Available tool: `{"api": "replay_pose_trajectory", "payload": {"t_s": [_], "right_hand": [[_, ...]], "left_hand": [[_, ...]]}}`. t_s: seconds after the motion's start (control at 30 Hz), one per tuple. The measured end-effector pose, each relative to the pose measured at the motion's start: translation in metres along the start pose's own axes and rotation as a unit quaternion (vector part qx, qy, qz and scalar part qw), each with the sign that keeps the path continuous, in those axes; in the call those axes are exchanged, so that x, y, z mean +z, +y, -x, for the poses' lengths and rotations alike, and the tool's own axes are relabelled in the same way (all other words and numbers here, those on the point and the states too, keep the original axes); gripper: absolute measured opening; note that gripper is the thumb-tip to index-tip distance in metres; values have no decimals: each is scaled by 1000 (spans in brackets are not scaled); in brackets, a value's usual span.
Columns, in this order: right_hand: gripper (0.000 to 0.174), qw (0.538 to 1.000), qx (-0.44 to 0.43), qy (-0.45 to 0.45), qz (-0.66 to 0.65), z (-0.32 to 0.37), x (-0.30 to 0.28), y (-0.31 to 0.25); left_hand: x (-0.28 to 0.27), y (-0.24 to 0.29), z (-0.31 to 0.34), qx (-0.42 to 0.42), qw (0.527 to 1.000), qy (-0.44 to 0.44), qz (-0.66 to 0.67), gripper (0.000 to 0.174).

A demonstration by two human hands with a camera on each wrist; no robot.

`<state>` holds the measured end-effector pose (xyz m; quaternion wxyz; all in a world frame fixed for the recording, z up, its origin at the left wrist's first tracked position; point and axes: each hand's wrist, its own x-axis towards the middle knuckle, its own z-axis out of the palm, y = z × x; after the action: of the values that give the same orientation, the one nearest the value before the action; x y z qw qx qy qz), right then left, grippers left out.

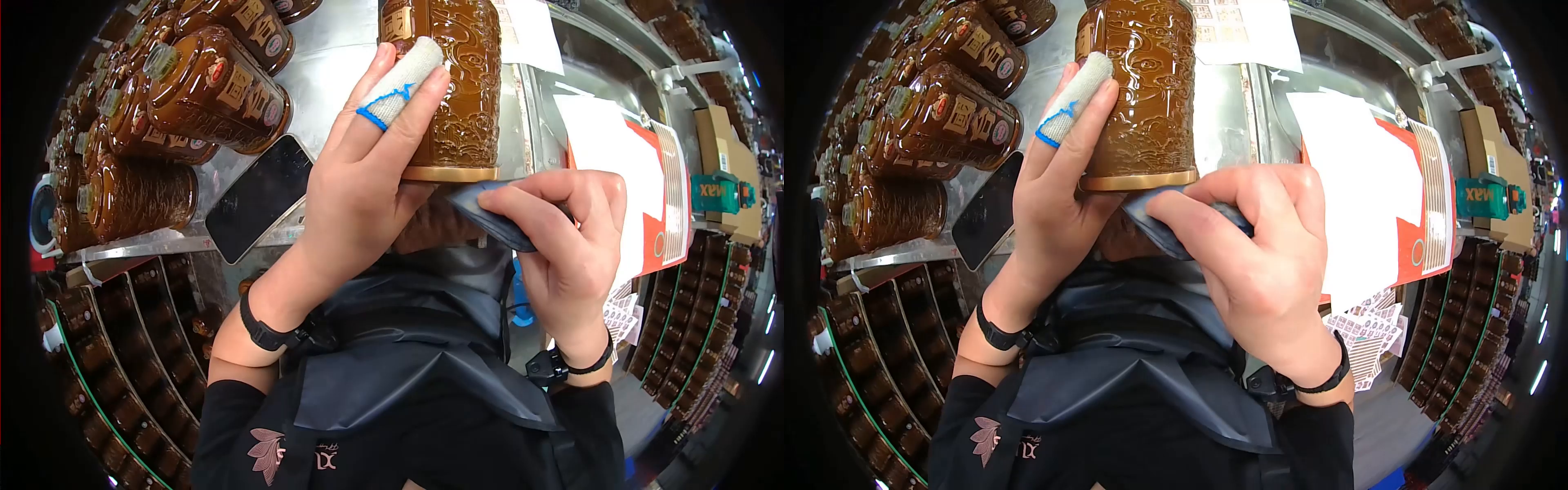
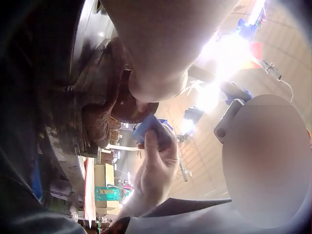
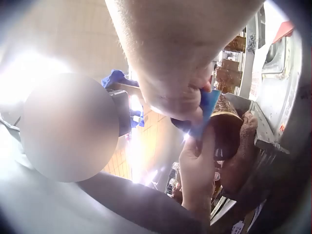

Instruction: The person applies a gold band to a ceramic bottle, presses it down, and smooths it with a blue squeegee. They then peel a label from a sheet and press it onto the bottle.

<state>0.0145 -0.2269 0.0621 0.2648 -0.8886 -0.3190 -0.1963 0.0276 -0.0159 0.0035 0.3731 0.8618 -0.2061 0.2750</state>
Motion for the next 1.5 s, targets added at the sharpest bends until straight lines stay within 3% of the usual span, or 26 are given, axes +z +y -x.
{"api": "replay_pose_trajectory", "payload": {"t_s": [0.1, 0.23, 0.47, 0.83, 1.07, 1.2, 1.3, 1.43, 1.5], "right_hand": [[31, 998, 0, -51, 23, 2, -3, 1], [31, 1000, -3, 13, 22, -7, -8, -10], [29, 999, 7, -39, 23, 0, -3, -4], [29, 999, -30, 7, -12, -8, 3, 0], [29, 999, -1, -42, -2, 5, -3, 8], [29, 1000, -15, -1, 16, 1, -9, 2], [27, 999, -40, 2, 31, -7, -10, 5], [27, 997, -73, 6, 7, -11, -2, 5], [27, 997, -76, 5, -1, -8, 0, 7]], "left_hand": [[1, -1, 1, -1, 1000, 8, -2, 85], [1, 0, 2, 1, 1000, 8, -2, 84], [-1, -2, 4, -8, 1000, -1, 5, 85], [-2, -1, 6, -21, 1000, -3, 14, 88], [-2, 1, 11, -42, 998, -17, 50, 87], [-5, 5, 11, -61, 997, -33, 45, 85], [-9, 14, 3, -23, 998, -24, -58, 86], [-4, 15, -11, 31, 997, -14, -70, 82], [1, 10, -15, 45, 995, -55, -76, 77]]}}
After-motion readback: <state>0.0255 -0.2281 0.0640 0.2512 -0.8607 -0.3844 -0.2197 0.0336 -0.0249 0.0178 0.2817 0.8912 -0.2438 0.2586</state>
